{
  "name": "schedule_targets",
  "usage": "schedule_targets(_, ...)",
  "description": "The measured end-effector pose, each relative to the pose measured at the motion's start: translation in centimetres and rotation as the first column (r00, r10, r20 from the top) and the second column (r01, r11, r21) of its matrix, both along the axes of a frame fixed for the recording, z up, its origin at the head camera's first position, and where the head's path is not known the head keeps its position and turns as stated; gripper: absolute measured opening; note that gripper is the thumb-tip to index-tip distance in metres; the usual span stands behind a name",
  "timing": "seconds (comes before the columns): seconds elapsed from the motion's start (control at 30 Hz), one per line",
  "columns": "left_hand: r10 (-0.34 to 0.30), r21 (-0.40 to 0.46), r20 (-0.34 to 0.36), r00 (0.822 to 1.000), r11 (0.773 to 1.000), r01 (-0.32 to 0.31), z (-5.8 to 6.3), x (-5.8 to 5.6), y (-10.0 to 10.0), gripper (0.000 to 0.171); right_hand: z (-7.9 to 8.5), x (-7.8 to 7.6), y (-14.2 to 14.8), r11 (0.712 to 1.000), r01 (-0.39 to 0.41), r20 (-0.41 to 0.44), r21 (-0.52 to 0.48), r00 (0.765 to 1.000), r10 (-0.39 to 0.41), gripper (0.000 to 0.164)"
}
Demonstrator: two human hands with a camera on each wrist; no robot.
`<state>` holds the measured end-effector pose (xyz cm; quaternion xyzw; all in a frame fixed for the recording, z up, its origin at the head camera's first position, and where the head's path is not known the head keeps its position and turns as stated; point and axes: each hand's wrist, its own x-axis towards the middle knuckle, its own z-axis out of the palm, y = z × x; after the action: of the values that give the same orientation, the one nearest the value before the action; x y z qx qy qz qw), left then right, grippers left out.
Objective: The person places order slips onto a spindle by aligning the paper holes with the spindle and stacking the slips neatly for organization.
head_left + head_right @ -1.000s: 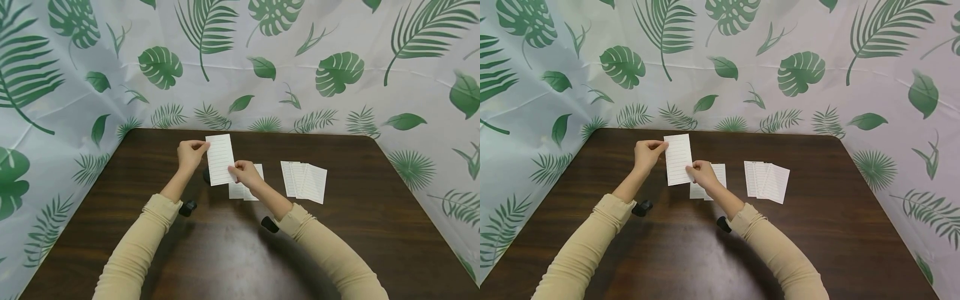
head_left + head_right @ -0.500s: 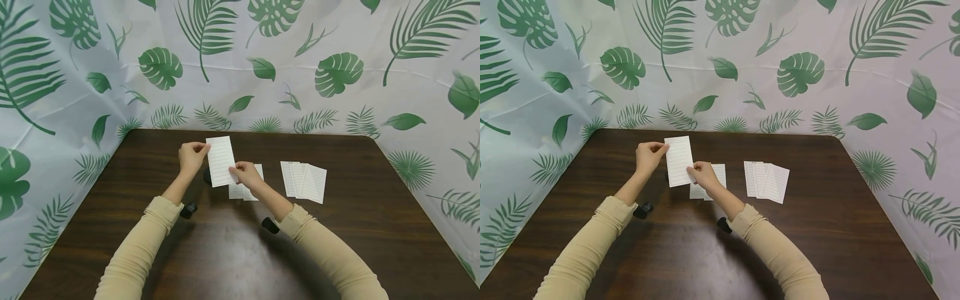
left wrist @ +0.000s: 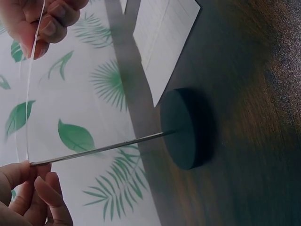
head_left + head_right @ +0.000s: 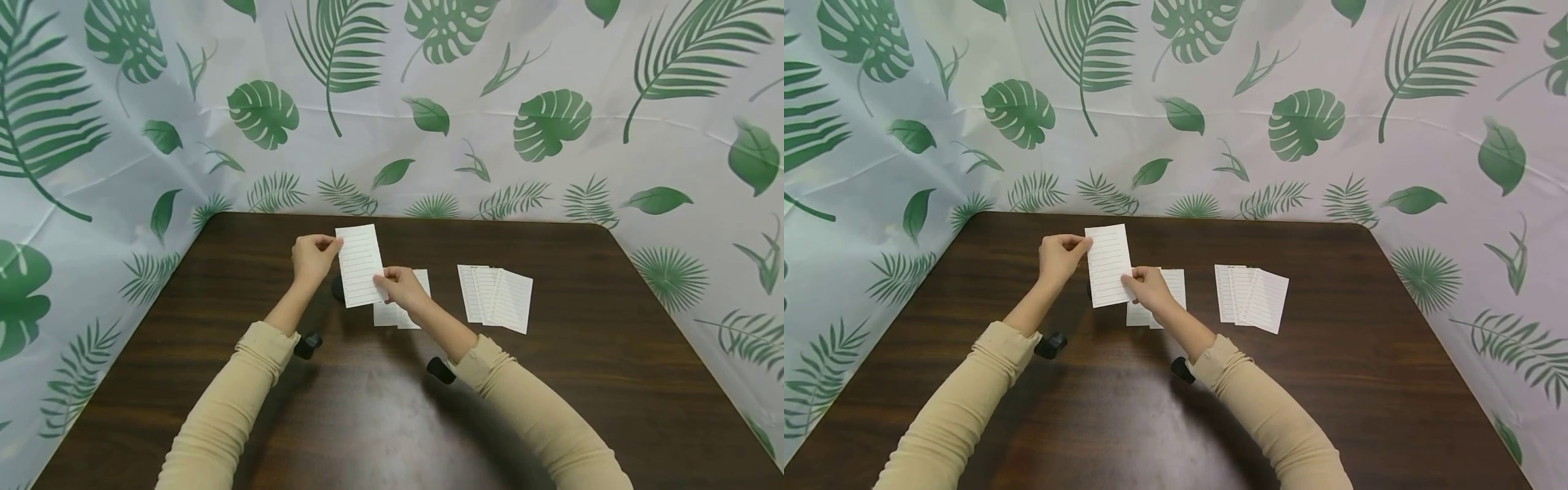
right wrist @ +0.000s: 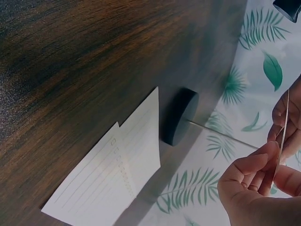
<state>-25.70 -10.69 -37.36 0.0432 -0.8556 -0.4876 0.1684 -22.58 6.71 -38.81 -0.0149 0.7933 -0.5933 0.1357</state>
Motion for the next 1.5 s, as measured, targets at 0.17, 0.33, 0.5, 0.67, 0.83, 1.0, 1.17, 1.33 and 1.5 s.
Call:
schedule_targets(0.17, -0.039, 0.138, 0.074, 0.996, 0.990, 0.028, -0.1, -0.4, -0.2, 0.023, 0.0, -0.1, -0.1, 1.000, 0.006, 0.016, -0.013, 1.000, -0.006, 0.022)
schedule_targets(0.33, -0.082, 0.299, 0.161, 0.984, 0.954, 0.031, 0.3, -0.4, -0.3, 0.025, 0.1, -0.2, -0.2, 0.999, 0.008, 0.038, -0.032, 0.999, -0.007, 0.021)
schedule_targets(0.5, -0.124, 0.330, 0.198, 0.972, 0.942, 0.053, 0.6, -0.6, -0.4, 0.027, -0.2, -0.3, -0.1, 0.999, 0.002, 0.039, -0.046, 0.999, -0.001, 0.018)
schedule_targets(0.67, -0.151, 0.338, 0.257, 0.955, 0.940, 0.057, 0.8, -0.9, -0.6, 0.027, -0.5, -0.3, -0.2, 0.999, -0.022, 0.020, -0.037, 1.000, 0.023, 0.023)
schedule_targets(0.83, -0.162, 0.301, 0.277, 0.947, 0.951, 0.075, 0.9, -1.2, -0.6, 0.027, -0.6, -0.3, -0.2, 0.999, -0.025, 0.019, -0.026, 0.999, 0.026, 0.028)
schedule_targets(1.0, -0.169, 0.263, 0.276, 0.946, 0.960, 0.095, 0.4, -1.3, -0.6, 0.026, -1.1, -0.3, -0.1, 0.999, -0.025, 0.050, -0.042, 0.998, 0.027, 0.024)
schedule_targets(1.17, -0.157, 0.255, 0.295, 0.943, 0.964, 0.080, -0.4, -1.3, -0.7, 0.024, -1.4, -0.4, -0.2, 0.999, -0.020, 0.077, -0.033, 0.997, 0.022, 0.023)
schedule_targets(1.33, -0.140, 0.232, 0.341, 0.930, 0.971, 0.061, -1.2, -1.3, -0.9, 0.025, -1.8, -0.5, -0.2, 1.000, -0.024, 0.130, 0.016, 0.991, 0.022, 0.021)
schedule_targets(1.5, -0.156, 0.195, 0.378, 0.913, 0.977, 0.086, -1.7, -1.4, -1.1, 0.025, -2.4, -0.5, 0.2, 0.997, -0.040, 0.165, 0.062, 0.986, 0.029, 0.026)
